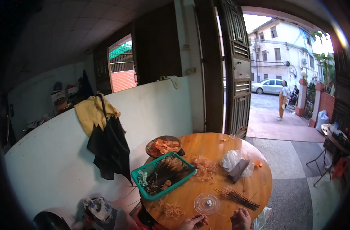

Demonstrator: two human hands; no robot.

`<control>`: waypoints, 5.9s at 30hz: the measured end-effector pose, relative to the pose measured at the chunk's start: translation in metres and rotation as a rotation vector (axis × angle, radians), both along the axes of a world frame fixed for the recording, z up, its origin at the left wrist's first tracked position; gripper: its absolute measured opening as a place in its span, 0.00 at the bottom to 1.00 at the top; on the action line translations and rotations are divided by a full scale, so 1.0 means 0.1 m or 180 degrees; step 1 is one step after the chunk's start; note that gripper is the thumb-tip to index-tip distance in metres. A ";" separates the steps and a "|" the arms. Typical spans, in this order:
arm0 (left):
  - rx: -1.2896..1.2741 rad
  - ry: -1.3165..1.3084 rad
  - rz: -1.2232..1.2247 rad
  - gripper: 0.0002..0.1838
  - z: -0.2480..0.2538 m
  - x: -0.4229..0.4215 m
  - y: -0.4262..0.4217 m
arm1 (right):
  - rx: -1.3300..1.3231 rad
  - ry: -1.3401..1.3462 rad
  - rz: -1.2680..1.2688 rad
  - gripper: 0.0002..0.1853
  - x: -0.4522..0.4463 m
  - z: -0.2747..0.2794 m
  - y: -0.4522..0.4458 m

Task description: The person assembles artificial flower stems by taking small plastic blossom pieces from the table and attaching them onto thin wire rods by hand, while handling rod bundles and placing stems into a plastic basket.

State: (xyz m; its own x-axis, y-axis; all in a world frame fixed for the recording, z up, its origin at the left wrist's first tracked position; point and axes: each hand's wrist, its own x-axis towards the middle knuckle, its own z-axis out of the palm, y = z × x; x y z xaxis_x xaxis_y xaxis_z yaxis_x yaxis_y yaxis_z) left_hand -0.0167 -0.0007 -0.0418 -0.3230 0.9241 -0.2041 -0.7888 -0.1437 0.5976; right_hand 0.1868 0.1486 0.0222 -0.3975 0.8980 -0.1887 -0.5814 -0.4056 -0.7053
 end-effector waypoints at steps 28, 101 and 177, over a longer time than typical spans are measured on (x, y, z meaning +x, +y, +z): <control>-0.0245 0.1756 0.0017 0.05 0.19 0.21 0.01 | -0.0078 0.0147 0.0357 0.11 0.02 -0.55 0.32; -0.0060 0.2068 0.0161 0.05 0.22 0.21 -0.09 | 0.1634 -0.0227 0.0000 0.10 -0.53 -0.50 -0.57; 0.0011 0.2036 0.0754 0.07 0.23 0.22 -0.06 | 0.5576 -0.3649 0.0337 0.12 0.14 0.32 0.26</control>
State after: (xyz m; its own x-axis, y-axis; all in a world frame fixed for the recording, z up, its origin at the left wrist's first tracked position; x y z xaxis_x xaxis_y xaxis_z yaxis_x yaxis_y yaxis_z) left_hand 0.0051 -0.0063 -0.0193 -0.5728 0.8139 0.0973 -0.2274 -0.2718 0.9351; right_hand 0.2010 0.1745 0.0544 -0.7956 0.3526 0.4926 0.2670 0.9340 -0.2374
